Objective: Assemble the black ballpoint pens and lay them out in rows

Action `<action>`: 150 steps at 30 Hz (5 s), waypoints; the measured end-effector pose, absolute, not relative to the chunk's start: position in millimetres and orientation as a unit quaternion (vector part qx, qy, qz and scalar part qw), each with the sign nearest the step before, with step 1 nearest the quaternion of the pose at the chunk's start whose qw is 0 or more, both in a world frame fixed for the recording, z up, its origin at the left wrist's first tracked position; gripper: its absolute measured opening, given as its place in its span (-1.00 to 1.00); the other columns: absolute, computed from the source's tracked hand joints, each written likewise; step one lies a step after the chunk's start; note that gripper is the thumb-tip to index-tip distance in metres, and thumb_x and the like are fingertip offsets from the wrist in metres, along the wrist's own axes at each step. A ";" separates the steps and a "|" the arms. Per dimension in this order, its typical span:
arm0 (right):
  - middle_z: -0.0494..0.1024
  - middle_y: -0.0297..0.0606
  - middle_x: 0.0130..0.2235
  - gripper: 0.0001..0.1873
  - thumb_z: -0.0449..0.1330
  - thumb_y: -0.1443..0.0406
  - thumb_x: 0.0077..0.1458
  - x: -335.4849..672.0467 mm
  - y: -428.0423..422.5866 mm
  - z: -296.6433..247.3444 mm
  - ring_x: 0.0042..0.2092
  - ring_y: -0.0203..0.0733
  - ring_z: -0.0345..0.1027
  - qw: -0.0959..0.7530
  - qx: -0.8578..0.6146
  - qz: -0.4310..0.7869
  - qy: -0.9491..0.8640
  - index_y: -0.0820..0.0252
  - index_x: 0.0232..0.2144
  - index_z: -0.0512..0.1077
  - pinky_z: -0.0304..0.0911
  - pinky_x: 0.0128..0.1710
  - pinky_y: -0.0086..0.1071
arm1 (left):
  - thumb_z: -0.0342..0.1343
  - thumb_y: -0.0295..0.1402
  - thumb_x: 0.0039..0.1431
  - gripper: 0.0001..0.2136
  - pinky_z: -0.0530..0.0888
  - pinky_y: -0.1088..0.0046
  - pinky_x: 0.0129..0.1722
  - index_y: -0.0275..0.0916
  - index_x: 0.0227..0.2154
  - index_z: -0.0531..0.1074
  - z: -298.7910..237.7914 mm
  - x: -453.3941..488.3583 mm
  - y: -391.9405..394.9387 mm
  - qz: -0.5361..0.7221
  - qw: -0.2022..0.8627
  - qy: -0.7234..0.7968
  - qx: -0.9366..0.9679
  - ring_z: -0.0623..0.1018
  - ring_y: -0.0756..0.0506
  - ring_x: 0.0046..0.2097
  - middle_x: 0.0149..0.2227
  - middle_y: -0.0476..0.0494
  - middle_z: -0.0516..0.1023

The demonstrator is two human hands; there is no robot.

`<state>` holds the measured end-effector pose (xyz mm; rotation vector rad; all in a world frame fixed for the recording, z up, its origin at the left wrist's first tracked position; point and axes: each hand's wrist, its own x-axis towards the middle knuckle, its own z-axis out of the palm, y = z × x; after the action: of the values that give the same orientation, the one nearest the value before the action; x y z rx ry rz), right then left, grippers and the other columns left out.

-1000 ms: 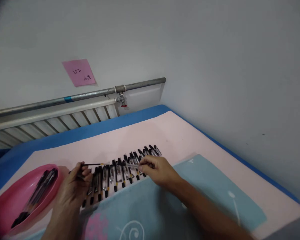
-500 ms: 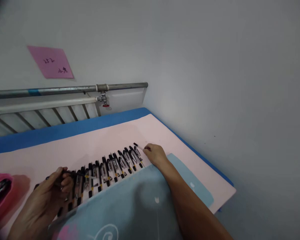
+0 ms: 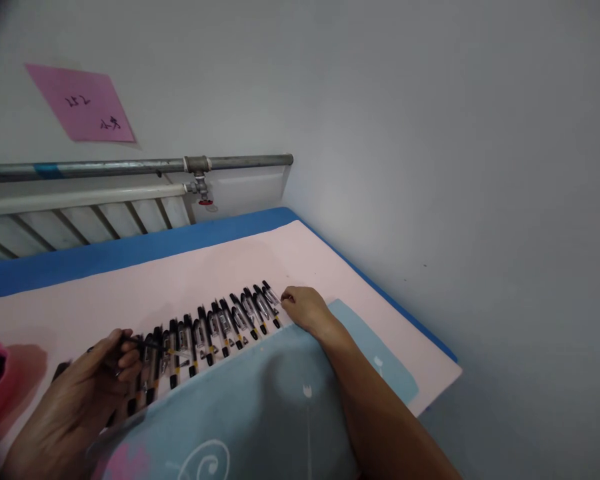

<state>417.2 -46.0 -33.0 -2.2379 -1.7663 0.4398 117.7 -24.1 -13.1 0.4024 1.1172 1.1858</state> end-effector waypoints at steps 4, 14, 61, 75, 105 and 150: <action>0.54 -0.24 -0.30 -0.72 0.01 0.34 -0.04 415.8 -47.1 -31.4 -0.29 -0.23 0.35 0.135 -0.769 0.159 -0.604 0.20 -0.32 0.48 0.12 -0.34 -0.46 | 0.12 -0.49 -0.07 -0.96 0.22 0.67 -0.73 -0.33 -0.53 0.37 -14.4 116.7 -23.0 0.516 0.678 0.491 0.183 0.27 0.10 -0.61 -0.58 0.00 0.27; 0.53 -0.26 -0.33 -0.73 0.00 0.34 -0.05 414.8 -48.8 -31.7 -0.32 -0.25 0.33 0.142 -0.767 0.160 -0.605 0.19 -0.34 0.48 0.10 -0.38 -0.48 | 0.12 -0.48 -0.08 -0.97 0.23 0.66 -0.75 -0.34 -0.53 0.39 -19.9 115.1 -23.1 0.512 0.677 0.485 0.210 0.28 0.09 -0.60 -0.57 -0.02 0.30; 0.54 -0.26 -0.36 -0.73 0.00 0.36 -0.05 420.3 -38.9 -40.2 -0.32 -0.27 0.35 0.162 -0.776 0.146 -0.592 0.21 -0.35 0.48 0.12 -0.36 -0.49 | 0.26 -0.44 -0.26 -0.69 0.39 0.57 -0.60 -0.35 -0.33 0.48 -39.6 134.3 -36.7 0.458 0.676 0.507 0.279 0.45 0.00 -0.52 -0.48 -0.19 0.51; 0.46 -0.35 -0.48 -0.79 0.02 0.27 0.01 406.9 -49.8 -28.1 -0.41 -0.32 0.28 0.391 -0.702 0.178 -0.568 0.21 -0.44 0.43 0.15 -0.38 -0.48 | 0.28 -0.35 -0.21 -0.75 0.30 0.63 -0.63 -0.26 -0.41 0.42 -36.3 146.1 -48.0 0.414 0.703 0.488 0.309 0.40 0.06 -0.56 -0.52 -0.06 0.48; 0.52 -0.32 -0.41 -0.78 0.04 0.39 -0.11 425.1 -35.8 -40.4 -0.32 -0.27 0.34 0.233 -0.792 0.107 -0.554 0.17 -0.46 0.48 0.15 -0.32 -0.47 | 0.30 -0.43 -0.31 -0.71 0.24 0.62 -0.72 -0.33 -0.40 0.47 -33.3 162.3 -58.9 0.389 0.728 0.508 0.248 0.39 0.06 -0.60 -0.46 -0.15 0.51; 0.52 -0.21 -0.35 -0.78 0.06 0.31 -0.03 416.4 -22.2 -49.3 -0.31 -0.23 0.34 0.192 -0.785 0.042 -0.588 0.21 -0.36 0.48 0.11 -0.35 -0.45 | 0.18 -0.25 -0.20 -0.78 0.40 0.30 -0.14 -0.23 -0.44 0.46 -11.9 125.2 -27.7 0.581 0.622 0.459 0.254 0.42 -0.24 -0.07 -0.16 -0.19 0.49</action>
<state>416.4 -22.2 -49.3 -2.2029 -1.6494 0.1191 125.2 -27.7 -11.9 0.5831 1.0550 1.3354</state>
